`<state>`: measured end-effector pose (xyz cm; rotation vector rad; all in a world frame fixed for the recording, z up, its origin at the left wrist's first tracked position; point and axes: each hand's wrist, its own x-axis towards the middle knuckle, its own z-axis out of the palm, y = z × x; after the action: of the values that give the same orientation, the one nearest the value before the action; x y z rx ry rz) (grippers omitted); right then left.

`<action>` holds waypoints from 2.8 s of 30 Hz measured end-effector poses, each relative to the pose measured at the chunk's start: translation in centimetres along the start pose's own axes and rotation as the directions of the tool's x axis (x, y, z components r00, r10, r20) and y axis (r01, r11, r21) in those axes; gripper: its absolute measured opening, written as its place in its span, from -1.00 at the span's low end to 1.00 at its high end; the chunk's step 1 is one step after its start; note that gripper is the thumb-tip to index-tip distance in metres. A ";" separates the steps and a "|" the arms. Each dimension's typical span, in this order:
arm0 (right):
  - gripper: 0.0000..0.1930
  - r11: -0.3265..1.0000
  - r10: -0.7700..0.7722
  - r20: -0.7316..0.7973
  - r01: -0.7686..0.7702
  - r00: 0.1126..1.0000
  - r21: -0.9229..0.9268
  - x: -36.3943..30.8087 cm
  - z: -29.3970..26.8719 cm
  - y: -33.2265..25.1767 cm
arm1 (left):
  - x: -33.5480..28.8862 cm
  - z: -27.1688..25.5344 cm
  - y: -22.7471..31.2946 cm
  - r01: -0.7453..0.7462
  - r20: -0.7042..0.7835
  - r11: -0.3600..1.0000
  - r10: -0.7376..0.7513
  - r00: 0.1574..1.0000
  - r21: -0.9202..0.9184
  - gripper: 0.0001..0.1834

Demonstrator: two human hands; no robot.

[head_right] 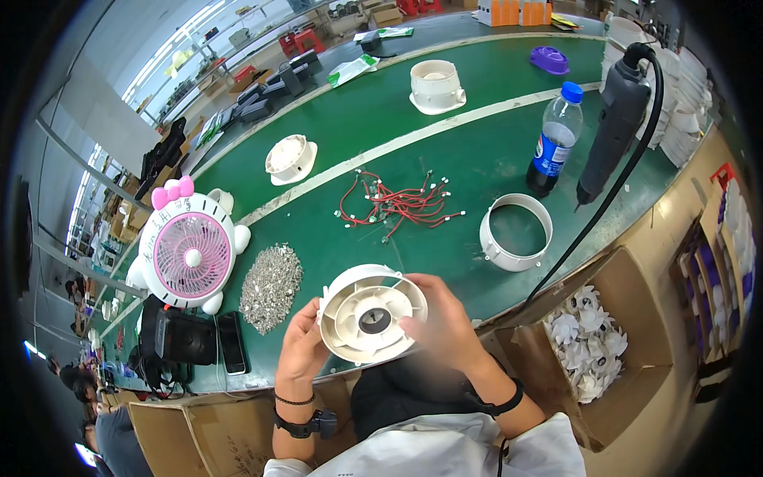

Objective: The person assembles LED light fixtures by inserting red wires into white plastic rings and securing them with a power drill. They repeatedly pick up rings, insert wires, and drill fasteners, occasionally wiping the rings with a cloth. The process involves handling multiple components on a green workbench in a factory setting.

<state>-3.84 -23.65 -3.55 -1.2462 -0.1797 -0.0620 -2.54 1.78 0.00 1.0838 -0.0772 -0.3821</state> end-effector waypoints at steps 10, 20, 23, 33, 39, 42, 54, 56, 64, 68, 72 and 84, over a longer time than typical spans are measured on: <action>-0.44 0.990 -0.023 -0.333 -0.024 0.943 -0.139 -6.3 -1.6 -4.1 | -1.4 7.9 -2.9 -0.158 0.097 0.917 0.131 0.987 0.367 -0.36; -0.39 0.993 0.059 -0.668 -0.113 0.742 -0.037 -22.9 -14.0 -9.2 | 0.3 20.2 -12.2 -0.856 0.800 0.298 0.322 0.507 0.422 -0.38; -0.46 0.934 0.197 -0.686 -0.348 0.700 -0.086 -25.0 -16.1 -10.7 | 3.0 23.2 -18.3 -0.945 0.918 0.261 0.290 0.271 0.196 -0.42; -0.30 0.882 -0.188 -0.875 -0.315 0.446 -0.350 -29.8 -25.1 -4.2 | 6.4 27.9 -29.0 0.071 0.699 0.878 -0.423 0.577 0.473 0.04; -0.31 0.775 -0.326 -0.839 -0.385 0.436 -0.501 -27.8 -26.5 -2.0 | 8.0 30.3 -31.5 -0.130 0.548 0.720 -0.383 0.744 0.681 -0.29; -0.43 0.701 -0.430 -0.849 -0.479 0.307 -0.529 -27.6 -28.1 0.9 | 8.9 30.9 -35.9 -0.390 0.589 0.590 -0.187 0.786 0.707 -0.42; -0.41 0.771 -0.347 -0.849 -0.393 0.400 -0.500 -27.6 -25.6 2.0 | 4.7 26.9 -34.1 -0.525 0.660 0.666 0.065 0.749 0.530 -0.15; -0.40 0.807 -0.291 -0.833 -0.346 0.471 -0.478 -27.9 -23.0 -0.1 | 2.7 25.3 -25.2 -0.362 0.648 0.758 -0.104 0.754 0.543 -0.19; -0.32 0.923 -0.249 -0.459 0.066 0.853 -0.379 -18.5 -14.3 -6.0 | 0.2 11.9 3.6 -0.098 0.241 0.673 -0.123 0.963 0.733 -0.48; -0.64 0.875 -0.400 -0.645 0.060 0.651 -0.481 -12.4 -18.7 -1.2 | 10.2 5.3 13.1 -0.076 0.068 0.608 0.037 0.997 0.790 -0.61; -0.78 0.745 -0.579 -0.633 0.019 0.514 -0.667 -5.4 -21.3 0.5 | 23.8 -2.4 18.4 -0.010 -0.156 0.505 0.285 0.946 0.863 -0.57; -0.55 0.320 -0.696 -0.355 -0.173 0.624 -0.931 -3.9 -31.8 8.5 | 43.9 -7.9 13.1 0.292 -0.349 0.193 0.582 0.735 0.937 -0.47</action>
<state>-3.23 -51.26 -21.95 -2.2377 0.4462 -1.1910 43.81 -1.11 2.31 2.5037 0.2675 0.4412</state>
